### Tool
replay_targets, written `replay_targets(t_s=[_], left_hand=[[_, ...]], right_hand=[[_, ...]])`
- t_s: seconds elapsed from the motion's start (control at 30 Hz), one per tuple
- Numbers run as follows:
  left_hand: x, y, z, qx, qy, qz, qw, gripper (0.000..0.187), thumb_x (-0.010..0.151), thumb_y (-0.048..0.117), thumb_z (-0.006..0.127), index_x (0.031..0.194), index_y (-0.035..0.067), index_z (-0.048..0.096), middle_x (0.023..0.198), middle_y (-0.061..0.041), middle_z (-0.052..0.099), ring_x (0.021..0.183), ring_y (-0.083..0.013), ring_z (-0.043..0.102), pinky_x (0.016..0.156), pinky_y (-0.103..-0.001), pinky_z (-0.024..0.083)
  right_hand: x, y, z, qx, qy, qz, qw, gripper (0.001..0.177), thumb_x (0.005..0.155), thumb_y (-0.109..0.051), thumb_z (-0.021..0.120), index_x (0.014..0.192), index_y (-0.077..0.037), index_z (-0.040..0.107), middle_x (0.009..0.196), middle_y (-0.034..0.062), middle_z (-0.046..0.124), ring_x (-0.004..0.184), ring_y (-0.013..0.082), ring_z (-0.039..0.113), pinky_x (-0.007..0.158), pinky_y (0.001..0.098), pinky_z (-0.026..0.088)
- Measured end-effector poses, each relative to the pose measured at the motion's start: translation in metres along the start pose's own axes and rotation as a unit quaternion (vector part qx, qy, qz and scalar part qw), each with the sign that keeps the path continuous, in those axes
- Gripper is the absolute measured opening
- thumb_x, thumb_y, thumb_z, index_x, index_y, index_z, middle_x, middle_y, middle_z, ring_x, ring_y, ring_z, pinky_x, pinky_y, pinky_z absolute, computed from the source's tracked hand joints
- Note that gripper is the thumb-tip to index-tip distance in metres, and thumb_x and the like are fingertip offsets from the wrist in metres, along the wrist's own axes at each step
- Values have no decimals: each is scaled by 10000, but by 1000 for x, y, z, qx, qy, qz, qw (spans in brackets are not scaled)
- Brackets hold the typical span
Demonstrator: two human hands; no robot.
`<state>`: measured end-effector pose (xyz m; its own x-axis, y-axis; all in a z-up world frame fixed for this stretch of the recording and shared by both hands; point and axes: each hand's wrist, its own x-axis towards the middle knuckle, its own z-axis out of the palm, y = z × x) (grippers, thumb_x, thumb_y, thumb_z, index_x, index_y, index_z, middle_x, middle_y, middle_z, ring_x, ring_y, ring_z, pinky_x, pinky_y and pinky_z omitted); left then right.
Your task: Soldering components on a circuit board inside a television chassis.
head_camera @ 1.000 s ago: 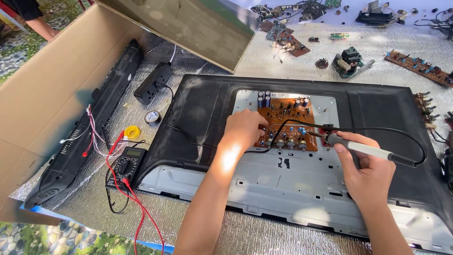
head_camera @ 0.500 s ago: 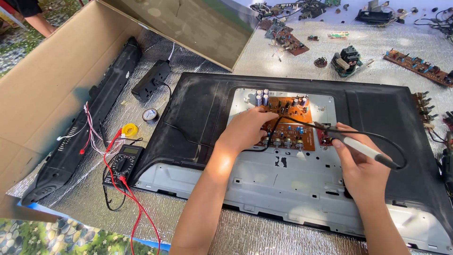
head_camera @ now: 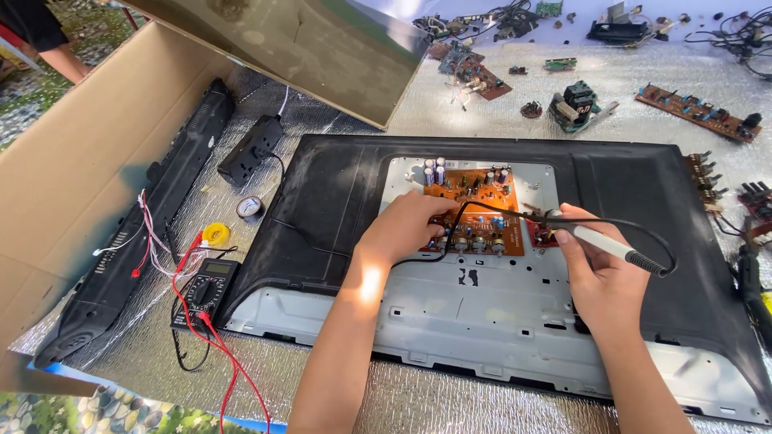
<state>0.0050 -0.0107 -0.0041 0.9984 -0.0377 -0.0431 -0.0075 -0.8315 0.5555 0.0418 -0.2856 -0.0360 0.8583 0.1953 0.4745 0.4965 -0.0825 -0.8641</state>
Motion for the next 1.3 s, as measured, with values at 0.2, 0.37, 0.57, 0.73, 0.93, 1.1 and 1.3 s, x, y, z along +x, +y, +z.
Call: replay_targets(t_s=[0.2,0.37,0.57,0.73,0.93,1.1,1.3], left_hand=[[2,7,-6,-9,-42,-57,997,529,978,45,626,1482,198,578,1187,-117,763,633,-256,672,664,-433,542],[7,-6,0,-13,-31,-19,999,512,947,33,648,1442,157,605,1307,-106,714,1049,-316,732,894,-479,575],[9,-9,-1,-19,-51,-33,998,522,957,43,636,1455,195,598,1322,-84,712,937,-289,748,834,-453,573],[9,-8,-2,-13,-54,-30,998,540,952,47,633,1463,215,595,1280,-80,735,858,-261,740,785,-416,558],[5,-3,-1,-5,-43,-31,999,514,940,21,633,1425,193,627,1306,-76,721,1030,-302,728,860,-437,563],[11,-16,16,17,5,5,1000,467,929,-51,557,1256,213,760,1165,-41,773,1105,-280,669,770,-418,546],[22,-31,28,70,8,39,997,482,902,-38,537,1237,217,772,1087,-48,796,956,-350,689,729,-423,537]], right_hand=[[7,4,-1,-33,-5,24,999,126,1034,-27,639,1158,-24,661,1337,103,703,731,76,522,684,209,478],[4,-3,-2,-57,-7,2,998,125,1043,-43,631,1163,-11,648,1316,124,706,633,80,459,587,211,420],[-1,-4,-4,-118,9,3,993,152,1058,-96,660,1178,-7,682,1212,57,724,611,65,443,578,210,403],[-7,-6,-2,-104,37,-61,992,131,1053,-26,653,1159,48,631,1261,173,717,1105,227,698,939,317,597],[-12,7,-8,-189,27,-36,981,200,1036,-185,713,1161,-32,740,1077,50,732,816,110,662,673,227,474],[-12,0,-4,-135,16,-76,988,181,1025,-62,694,1177,36,698,1226,136,720,999,192,701,878,283,578],[-11,6,-7,-175,15,-74,982,183,1028,-130,713,1145,8,732,1222,94,730,907,160,695,705,233,512]])
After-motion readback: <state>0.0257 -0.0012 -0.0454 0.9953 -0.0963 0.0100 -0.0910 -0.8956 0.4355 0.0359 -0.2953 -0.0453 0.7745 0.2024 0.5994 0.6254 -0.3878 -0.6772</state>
